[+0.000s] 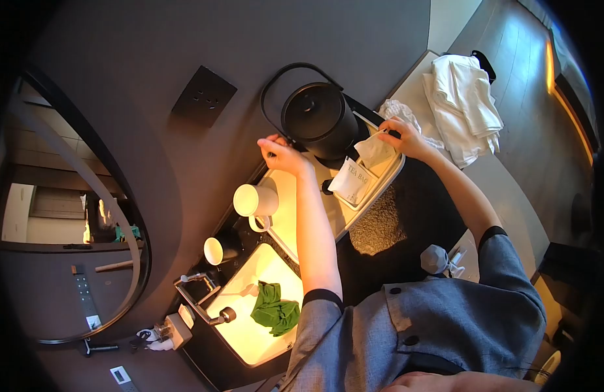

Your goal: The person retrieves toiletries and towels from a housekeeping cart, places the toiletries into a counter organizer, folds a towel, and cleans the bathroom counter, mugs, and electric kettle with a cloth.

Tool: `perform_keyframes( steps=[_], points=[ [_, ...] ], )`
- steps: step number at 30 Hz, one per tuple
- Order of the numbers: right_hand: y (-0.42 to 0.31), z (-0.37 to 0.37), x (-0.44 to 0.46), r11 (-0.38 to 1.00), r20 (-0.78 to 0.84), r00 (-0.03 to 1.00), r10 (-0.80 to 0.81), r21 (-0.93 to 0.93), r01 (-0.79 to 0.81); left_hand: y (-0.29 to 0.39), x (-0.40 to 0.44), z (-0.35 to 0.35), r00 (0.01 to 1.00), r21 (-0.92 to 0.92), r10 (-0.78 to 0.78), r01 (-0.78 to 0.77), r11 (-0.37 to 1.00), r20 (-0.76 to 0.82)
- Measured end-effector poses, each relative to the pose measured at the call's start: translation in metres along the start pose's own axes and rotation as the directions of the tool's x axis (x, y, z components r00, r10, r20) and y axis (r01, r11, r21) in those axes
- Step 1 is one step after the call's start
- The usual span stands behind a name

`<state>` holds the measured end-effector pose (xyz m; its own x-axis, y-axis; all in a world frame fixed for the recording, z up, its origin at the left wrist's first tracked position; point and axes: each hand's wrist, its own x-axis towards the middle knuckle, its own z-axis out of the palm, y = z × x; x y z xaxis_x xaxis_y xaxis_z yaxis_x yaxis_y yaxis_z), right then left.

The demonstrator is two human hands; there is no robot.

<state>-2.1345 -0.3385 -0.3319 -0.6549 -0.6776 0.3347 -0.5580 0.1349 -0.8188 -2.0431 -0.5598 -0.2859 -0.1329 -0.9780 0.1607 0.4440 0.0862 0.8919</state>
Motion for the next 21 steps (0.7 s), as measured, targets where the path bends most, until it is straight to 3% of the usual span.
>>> perform_keyframes(
  steps=[6, 9, 12, 14, 15, 17, 18, 19, 20, 21],
  points=[
    [0.013, 0.005, -0.001, 0.977, 0.093, 0.994, 0.05, 0.203, -0.068, -0.001, -0.024, -0.021, 0.999, -0.042, -0.021, 0.022, 0.999, 0.025],
    [0.009, 0.012, -0.004, 0.947, -0.028, 1.0, -0.015, 0.321, 0.023, -0.008, -0.027, -0.014, 0.994, 0.066, -0.004, -0.003, 0.998, 0.107],
    [0.014, 0.009, -0.01, 0.996, -0.002, 1.0, -0.004, 0.088, 0.004, -0.007, -0.026, -0.019, 0.979, -0.002, 0.024, -0.024, 1.0, 0.202],
    [0.021, 0.009, -0.009, 0.998, 0.04, 0.999, 0.028, 0.059, -0.031, -0.013, -0.02, -0.031, 0.945, -0.076, 0.08, -0.059, 0.995, 0.316],
    [0.021, 0.011, -0.013, 0.997, 0.061, 0.997, 0.05, 0.049, -0.053, -0.012, -0.022, -0.036, 0.933, -0.005, 0.086, -0.09, 0.996, 0.349],
    [0.018, 0.011, -0.018, 0.995, 0.024, 0.998, -0.061, -0.083, 0.062, -0.008, -0.022, -0.049, 0.91, 0.139, 0.096, -0.165, 0.976, 0.402],
    [0.017, 0.012, -0.017, 0.981, 0.019, 0.991, -0.13, -0.142, 0.131, 0.016, -0.038, -0.058, 0.929, 0.271, -0.043, -0.063, 0.96, 0.367],
    [0.033, 0.014, -0.018, 0.916, -0.012, 0.947, -0.32, -0.258, 0.307, 0.007, -0.042, -0.077, 0.947, 0.382, 0.044, -0.171, 0.908, 0.318],
    [0.031, 0.012, -0.021, 0.952, 0.035, 0.984, -0.174, -0.25, 0.177, 0.018, -0.058, -0.095, 0.958, 0.368, 0.034, -0.142, 0.919, 0.285],
    [0.049, 0.01, -0.02, 0.924, 0.101, 0.971, -0.216, -0.3, 0.237, 0.029, -0.069, -0.121, 0.918, 0.406, 0.088, -0.254, 0.878, 0.386]
  ],
)
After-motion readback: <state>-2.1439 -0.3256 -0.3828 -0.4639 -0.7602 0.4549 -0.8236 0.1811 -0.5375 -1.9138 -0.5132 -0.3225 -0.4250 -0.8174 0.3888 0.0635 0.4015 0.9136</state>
